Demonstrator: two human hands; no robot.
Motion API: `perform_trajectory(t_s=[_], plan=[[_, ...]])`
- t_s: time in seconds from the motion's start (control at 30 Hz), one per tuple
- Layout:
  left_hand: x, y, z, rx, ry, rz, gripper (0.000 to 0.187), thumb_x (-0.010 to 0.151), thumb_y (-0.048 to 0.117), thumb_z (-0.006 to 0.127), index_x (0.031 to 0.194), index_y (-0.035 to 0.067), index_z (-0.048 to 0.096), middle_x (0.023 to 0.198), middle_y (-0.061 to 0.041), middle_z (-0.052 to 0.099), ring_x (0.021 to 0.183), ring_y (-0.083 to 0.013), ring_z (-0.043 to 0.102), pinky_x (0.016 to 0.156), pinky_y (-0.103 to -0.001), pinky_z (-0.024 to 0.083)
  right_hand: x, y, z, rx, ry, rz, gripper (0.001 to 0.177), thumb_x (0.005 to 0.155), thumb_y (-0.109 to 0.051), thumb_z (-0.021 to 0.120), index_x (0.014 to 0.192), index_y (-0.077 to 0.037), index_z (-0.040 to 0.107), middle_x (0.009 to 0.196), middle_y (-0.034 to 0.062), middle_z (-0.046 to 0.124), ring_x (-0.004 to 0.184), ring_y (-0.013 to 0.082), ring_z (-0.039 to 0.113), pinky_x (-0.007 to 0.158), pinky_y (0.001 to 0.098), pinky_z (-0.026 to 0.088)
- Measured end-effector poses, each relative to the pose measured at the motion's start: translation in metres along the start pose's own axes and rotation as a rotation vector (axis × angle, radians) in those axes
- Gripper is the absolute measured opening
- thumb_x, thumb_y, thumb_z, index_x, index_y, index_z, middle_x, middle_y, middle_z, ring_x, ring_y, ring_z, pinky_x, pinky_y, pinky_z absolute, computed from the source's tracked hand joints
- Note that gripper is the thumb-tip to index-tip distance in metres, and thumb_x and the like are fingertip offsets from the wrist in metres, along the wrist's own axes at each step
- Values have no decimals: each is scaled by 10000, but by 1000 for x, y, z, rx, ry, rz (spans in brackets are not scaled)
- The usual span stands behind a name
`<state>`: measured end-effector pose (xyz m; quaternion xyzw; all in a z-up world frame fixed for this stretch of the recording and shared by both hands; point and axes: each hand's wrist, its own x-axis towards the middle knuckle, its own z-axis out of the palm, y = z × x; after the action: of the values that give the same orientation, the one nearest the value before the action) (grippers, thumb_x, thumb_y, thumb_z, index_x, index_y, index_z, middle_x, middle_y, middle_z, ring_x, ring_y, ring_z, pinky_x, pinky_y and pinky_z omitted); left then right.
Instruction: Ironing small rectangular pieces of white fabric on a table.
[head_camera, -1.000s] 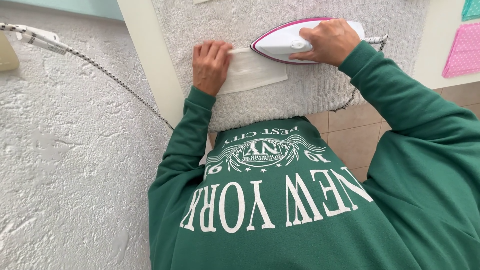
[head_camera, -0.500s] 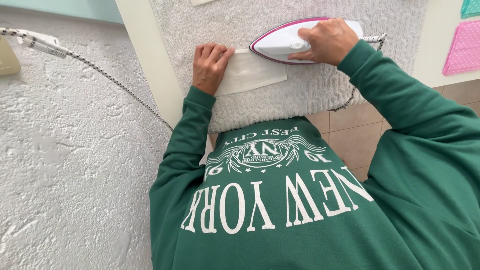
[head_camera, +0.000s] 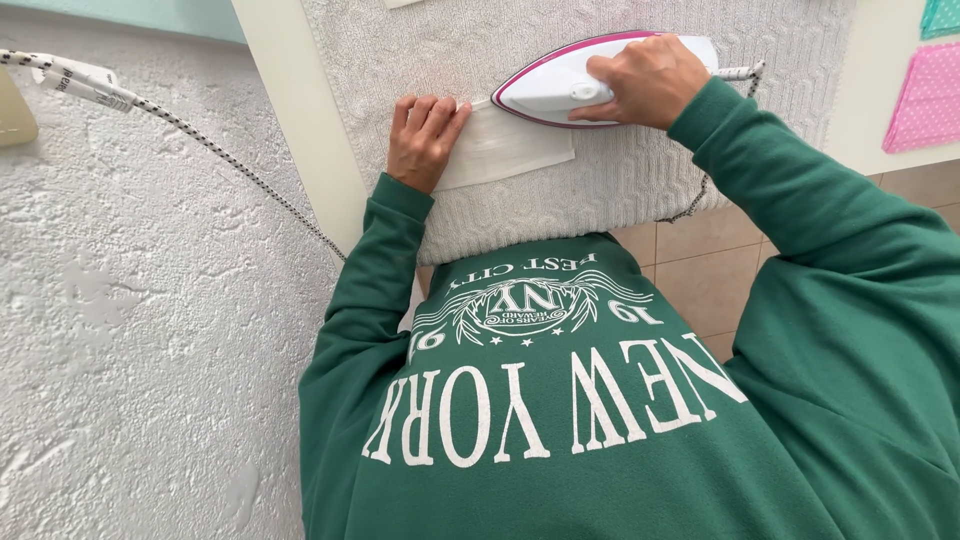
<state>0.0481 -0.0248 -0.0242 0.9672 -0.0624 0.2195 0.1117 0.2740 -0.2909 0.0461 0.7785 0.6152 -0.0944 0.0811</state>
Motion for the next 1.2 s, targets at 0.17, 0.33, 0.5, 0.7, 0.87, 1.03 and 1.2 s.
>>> perform_trajectory(t_s=[0.17, 0.33, 0.5, 0.7, 0.87, 1.03, 1.2], plan=[[1, 1, -2, -14, 30, 1, 377, 743, 62, 887, 1100, 140, 794, 1075, -1, 680, 948, -164, 582, 962, -352, 445, 11, -11, -6, 11, -5, 2, 566, 969, -682, 654, 936, -119, 695, 631, 44, 665, 419, 105, 586, 411, 224, 517], [3, -1, -2, -23, 26, -15, 404, 732, 46, 873, 1117, 135, 787, 1072, -2, 652, 927, -160, 571, 939, -343, 448, 22, -15, -9, 24, -7, -8, 565, 974, -666, 650, 963, -104, 703, 678, 66, 703, 444, 117, 627, 423, 226, 545], [-3, -2, 1, -39, 7, -83, 349, 790, 61, 835, 1123, 115, 748, 1089, -15, 674, 976, -180, 592, 948, -356, 471, 28, -19, -9, 30, -20, -13, 564, 967, -677, 646, 962, -116, 696, 679, 62, 703, 444, 121, 627, 423, 234, 543], [-23, -13, -7, -53, 6, -229, 286, 847, 70, 803, 1121, 117, 735, 1099, -13, 689, 991, -182, 602, 949, -351, 505, 34, -24, -14, 45, -22, -23, 557, 964, -670, 651, 965, -115, 701, 676, 65, 704, 446, 133, 632, 436, 248, 550], [-15, -16, -34, -125, 91, -324, 212, 825, 6, 801, 1018, 75, 751, 1013, -22, 675, 925, -180, 591, 870, -321, 533, 38, -24, -14, 53, -17, -35, 538, 957, -647, 671, 989, -113, 716, 695, 71, 714, 465, 132, 647, 439, 236, 557], [-18, -17, -33, -188, 146, -381, 227, 779, -51, 807, 971, 59, 758, 993, -23, 684, 909, -178, 611, 864, -306, 575, 38, -25, -16, 56, -12, -41, 524, 956, -627, 691, 980, -105, 716, 691, 80, 714, 462, 137, 651, 437, 236, 555], [-22, -17, -30, -198, 154, -382, 233, 792, -59, 793, 995, 48, 756, 1006, -39, 680, 910, -191, 608, 865, -312, 580, 40, -25, -14, 57, -13, -40, 549, 961, -648, 675, 979, -100, 715, 689, 83, 713, 468, 147, 658, 456, 251, 570]])
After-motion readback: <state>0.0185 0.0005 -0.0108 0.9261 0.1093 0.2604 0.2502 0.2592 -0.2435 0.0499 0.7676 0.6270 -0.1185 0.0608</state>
